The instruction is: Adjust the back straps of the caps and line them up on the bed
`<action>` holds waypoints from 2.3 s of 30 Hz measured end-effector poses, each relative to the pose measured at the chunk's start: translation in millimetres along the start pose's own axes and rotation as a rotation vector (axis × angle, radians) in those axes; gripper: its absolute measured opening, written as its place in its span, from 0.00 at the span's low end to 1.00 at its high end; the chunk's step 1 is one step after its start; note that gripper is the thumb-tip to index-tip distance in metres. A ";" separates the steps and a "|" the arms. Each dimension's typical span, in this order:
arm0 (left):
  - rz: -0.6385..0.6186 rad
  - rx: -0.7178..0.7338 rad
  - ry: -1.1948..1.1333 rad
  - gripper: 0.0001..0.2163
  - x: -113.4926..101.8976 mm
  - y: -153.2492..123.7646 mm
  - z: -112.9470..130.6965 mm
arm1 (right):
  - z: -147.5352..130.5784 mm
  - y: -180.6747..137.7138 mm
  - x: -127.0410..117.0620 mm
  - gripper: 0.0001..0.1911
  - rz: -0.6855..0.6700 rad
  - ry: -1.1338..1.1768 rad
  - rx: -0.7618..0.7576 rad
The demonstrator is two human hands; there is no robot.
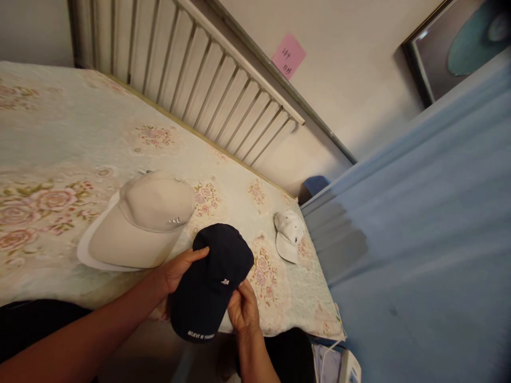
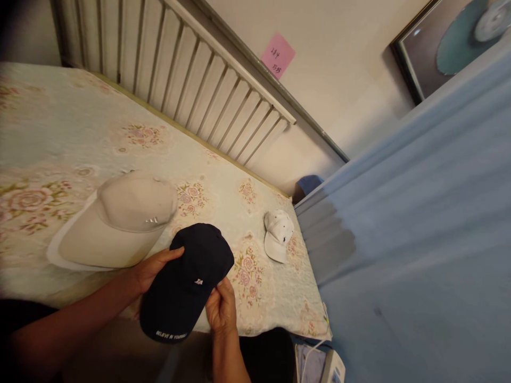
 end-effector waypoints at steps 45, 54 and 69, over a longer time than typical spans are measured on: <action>-0.138 0.179 0.117 0.28 6.7 -3.3 6.6 | 3.4 3.2 -9.9 0.21 0.088 0.032 -0.013; -0.123 0.198 0.139 0.26 6.9 -2.6 8.5 | -0.4 1.7 -1.9 0.20 0.068 0.000 -0.029; -0.116 0.201 0.146 0.31 4.3 -0.4 9.1 | -2.1 1.2 1.5 0.22 0.056 -0.013 -0.030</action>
Point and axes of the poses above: each hand's wrist, its own y-axis towards the middle knuckle, its own x-axis out of the palm, z = x × y, the point moved 6 cm from there along y, towards the middle knuckle, and after that the axes turned 4 degrees about x, right-handed, at the moved point
